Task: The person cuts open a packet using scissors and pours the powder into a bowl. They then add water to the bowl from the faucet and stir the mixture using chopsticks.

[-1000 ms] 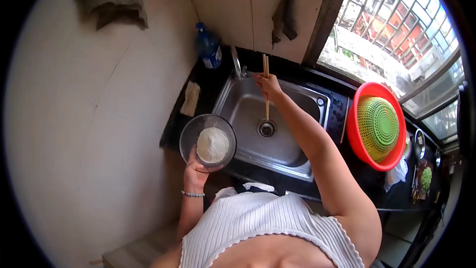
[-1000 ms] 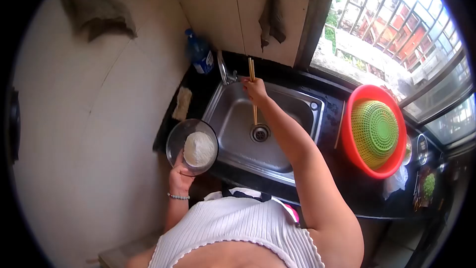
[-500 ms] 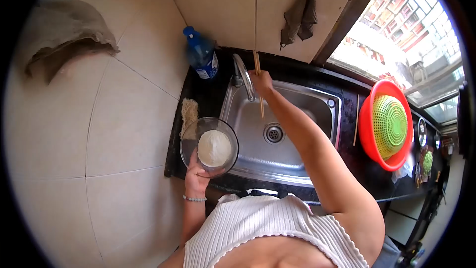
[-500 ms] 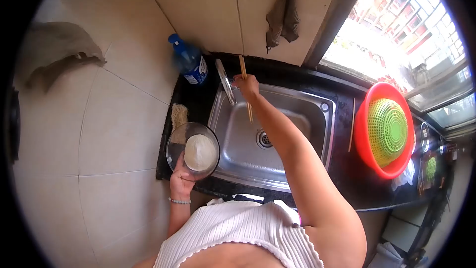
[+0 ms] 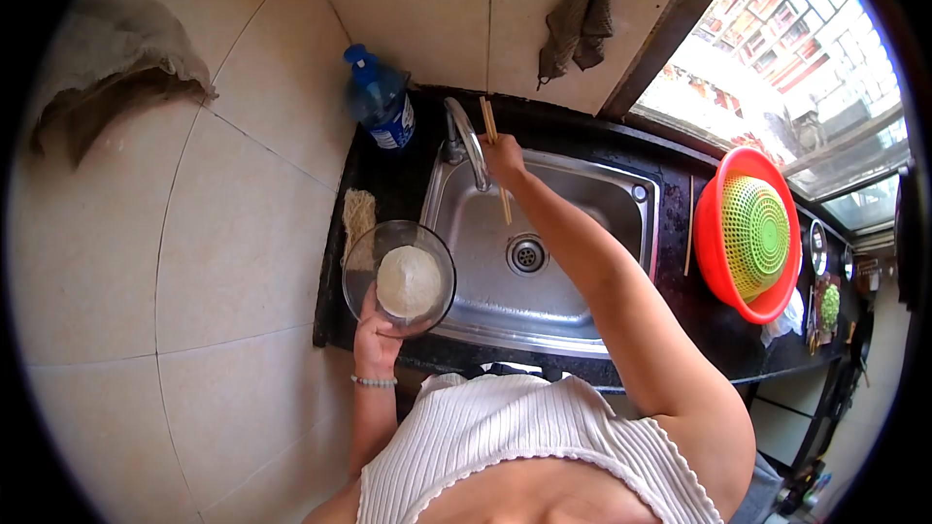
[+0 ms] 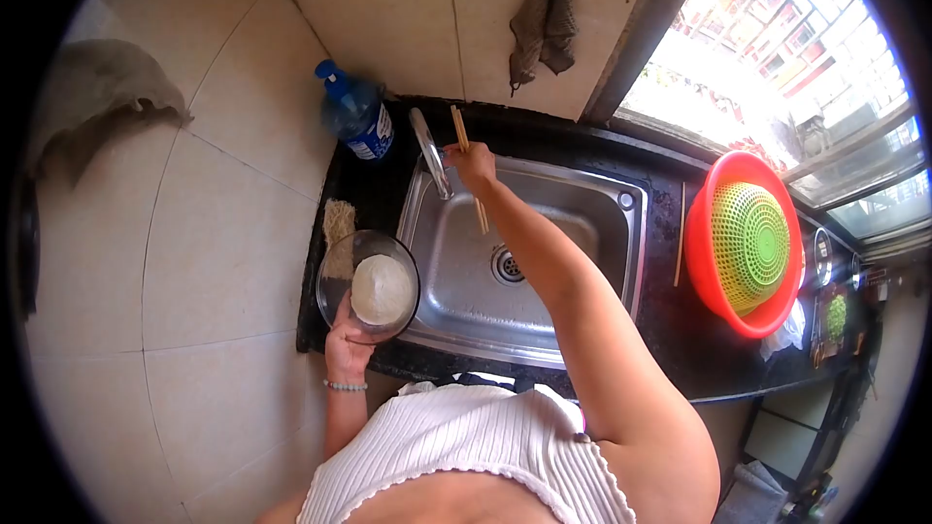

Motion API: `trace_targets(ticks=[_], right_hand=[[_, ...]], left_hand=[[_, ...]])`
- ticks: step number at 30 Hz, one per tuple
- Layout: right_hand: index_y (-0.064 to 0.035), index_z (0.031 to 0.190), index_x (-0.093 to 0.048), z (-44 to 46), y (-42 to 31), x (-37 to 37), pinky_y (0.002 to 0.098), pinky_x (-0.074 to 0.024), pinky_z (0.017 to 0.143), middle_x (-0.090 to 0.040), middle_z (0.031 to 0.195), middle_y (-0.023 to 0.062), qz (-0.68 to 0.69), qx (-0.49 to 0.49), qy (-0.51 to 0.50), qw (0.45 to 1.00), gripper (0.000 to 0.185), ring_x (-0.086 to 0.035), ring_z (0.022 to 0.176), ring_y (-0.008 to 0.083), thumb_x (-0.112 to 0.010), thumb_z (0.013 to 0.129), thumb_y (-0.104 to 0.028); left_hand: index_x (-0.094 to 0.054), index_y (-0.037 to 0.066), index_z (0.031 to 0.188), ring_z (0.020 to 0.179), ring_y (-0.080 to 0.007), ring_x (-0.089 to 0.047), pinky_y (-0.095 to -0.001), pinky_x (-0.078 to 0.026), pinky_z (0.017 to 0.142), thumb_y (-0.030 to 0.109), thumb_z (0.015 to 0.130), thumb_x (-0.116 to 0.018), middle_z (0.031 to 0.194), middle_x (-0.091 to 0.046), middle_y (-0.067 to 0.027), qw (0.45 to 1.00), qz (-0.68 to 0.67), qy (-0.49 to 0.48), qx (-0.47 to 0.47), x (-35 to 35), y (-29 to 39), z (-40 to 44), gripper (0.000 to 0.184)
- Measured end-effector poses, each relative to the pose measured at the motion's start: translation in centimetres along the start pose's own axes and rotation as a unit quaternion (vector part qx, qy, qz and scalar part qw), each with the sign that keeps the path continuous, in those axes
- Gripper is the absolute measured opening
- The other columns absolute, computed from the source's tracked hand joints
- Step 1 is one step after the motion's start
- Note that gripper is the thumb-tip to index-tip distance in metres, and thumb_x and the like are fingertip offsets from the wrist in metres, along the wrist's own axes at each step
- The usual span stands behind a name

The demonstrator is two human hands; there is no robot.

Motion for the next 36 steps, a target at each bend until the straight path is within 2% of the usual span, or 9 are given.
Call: trace_targets(ticks=[2,11,14,17,20,23,26,32,36], right_hand=[[-0.0047,0.098,-0.067,0.4,0.5,-0.2,0.0315,-0.0440,0.043,-0.057,0.058,0.0066,-0.016,0.041,-0.005,0.999,0.020,-0.056,0.047,0.0160,-0.059,0.086,-0.019],[-0.0048,0.097,-0.067,0.1,0.2,0.3,0.0300,-0.0436,0.044,-0.057,0.058,0.0060,-0.017,0.029,-0.031,0.999,0.019,-0.054,0.046,0.0145,-0.060,0.086,-0.018],[-0.0098,0.092,-0.072,-0.2,0.0,0.5,0.0280,-0.0490,0.072,-0.071,0.079,0.0063,-0.027,0.004,-0.023,0.999,0.020,-0.066,0.079,0.0169,-0.063,0.076,-0.016],[-0.0095,0.092,-0.073,-0.1,0.1,0.8,0.0277,-0.0486,0.072,-0.071,0.079,0.0059,-0.017,0.002,-0.030,0.999,0.020,-0.066,0.078,0.0169,-0.064,0.075,-0.017],[-0.0094,0.091,-0.073,-0.1,0.0,0.9,0.0282,-0.0481,0.073,-0.071,0.081,0.0069,-0.016,0.004,-0.048,0.999,0.021,-0.066,0.079,0.0177,-0.065,0.073,-0.018],[-0.0088,0.089,-0.073,0.2,0.5,0.7,0.0290,-0.0480,0.075,-0.070,0.084,0.0084,-0.017,0.007,-0.055,0.998,0.021,-0.066,0.081,0.0185,-0.067,0.071,-0.018],[-0.0070,0.089,-0.073,0.3,0.4,0.8,0.0299,-0.0478,0.077,-0.070,0.087,0.0094,-0.030,0.018,-0.060,0.998,0.020,-0.065,0.083,0.0191,-0.067,0.072,-0.017],[-0.0049,0.088,-0.073,-0.7,-0.8,1.2,0.0298,-0.0480,0.079,-0.071,0.084,0.0066,-0.037,0.032,-0.054,0.997,0.017,-0.066,0.084,0.0191,-0.064,0.076,-0.013],[-0.0077,0.090,-0.073,-0.2,-0.2,1.0,0.0307,-0.0484,0.075,-0.070,0.081,0.0086,-0.051,0.057,-0.056,0.995,0.019,-0.066,0.079,0.0200,-0.065,0.076,-0.018]], left_hand=[[-0.025,0.012,0.141,0.126,-0.0428,-0.037,-0.0643,-0.046,0.085,0.003,0.059,-0.042,0.138,-0.036,-0.0165,1.000,-0.008,0.004,0.005,0.1,-0.2,0.6,0.085],[-0.027,0.009,0.141,0.127,-0.0374,-0.037,-0.0648,-0.045,0.087,0.001,0.059,-0.042,0.137,-0.038,-0.0146,0.999,-0.005,-0.014,0.030,-1.4,-1.1,3.1,0.083],[-0.029,0.008,0.140,0.126,-0.0375,-0.039,-0.0644,-0.045,0.086,0.000,0.059,-0.042,0.136,-0.039,-0.0148,1.000,0.009,-0.021,0.016,-1.9,-1.3,4.1,0.083],[-0.030,0.009,0.139,0.124,-0.0386,-0.041,-0.0640,-0.046,0.086,-0.001,0.059,-0.042,0.135,-0.040,-0.0150,1.000,0.012,-0.014,0.025,-2.4,-2.0,5.6,0.082],[-0.033,0.002,0.138,0.127,-0.0333,-0.040,-0.0465,-0.035,0.104,0.000,0.061,-0.043,0.136,-0.042,-0.0154,0.999,0.023,-0.026,0.039,-4.8,-2.1,6.1,0.077],[-0.033,0.003,0.138,0.128,-0.0331,-0.039,-0.0463,-0.034,0.105,0.001,0.061,-0.043,0.137,-0.041,-0.0152,0.998,0.024,-0.038,0.048,-6.1,-2.3,7.0,0.078],[-0.032,0.003,0.139,0.129,-0.0330,-0.037,-0.0490,-0.035,0.104,0.001,0.061,-0.042,0.138,-0.040,-0.0149,0.996,0.025,-0.068,0.054,-6.9,-2.6,7.7,0.079],[-0.030,0.007,0.140,0.129,-0.0368,-0.036,-0.0649,-0.039,0.093,0.002,0.060,-0.043,0.141,-0.035,-0.0147,0.993,0.032,-0.083,0.072,-7.3,-2.8,8.3,0.081],[-0.027,0.010,0.142,0.128,-0.0387,-0.035,-0.0678,-0.039,0.090,0.004,0.060,-0.044,0.141,-0.034,-0.0140,0.992,0.035,-0.091,0.076,-7.0,-3.2,8.7,0.083]])
Point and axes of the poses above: each hand's wrist, its own z-axis towards the middle knuckle, its own x-axis out of the back of the hand, y = z × x, the point moved 3 cm from there along z, towards the middle knuckle
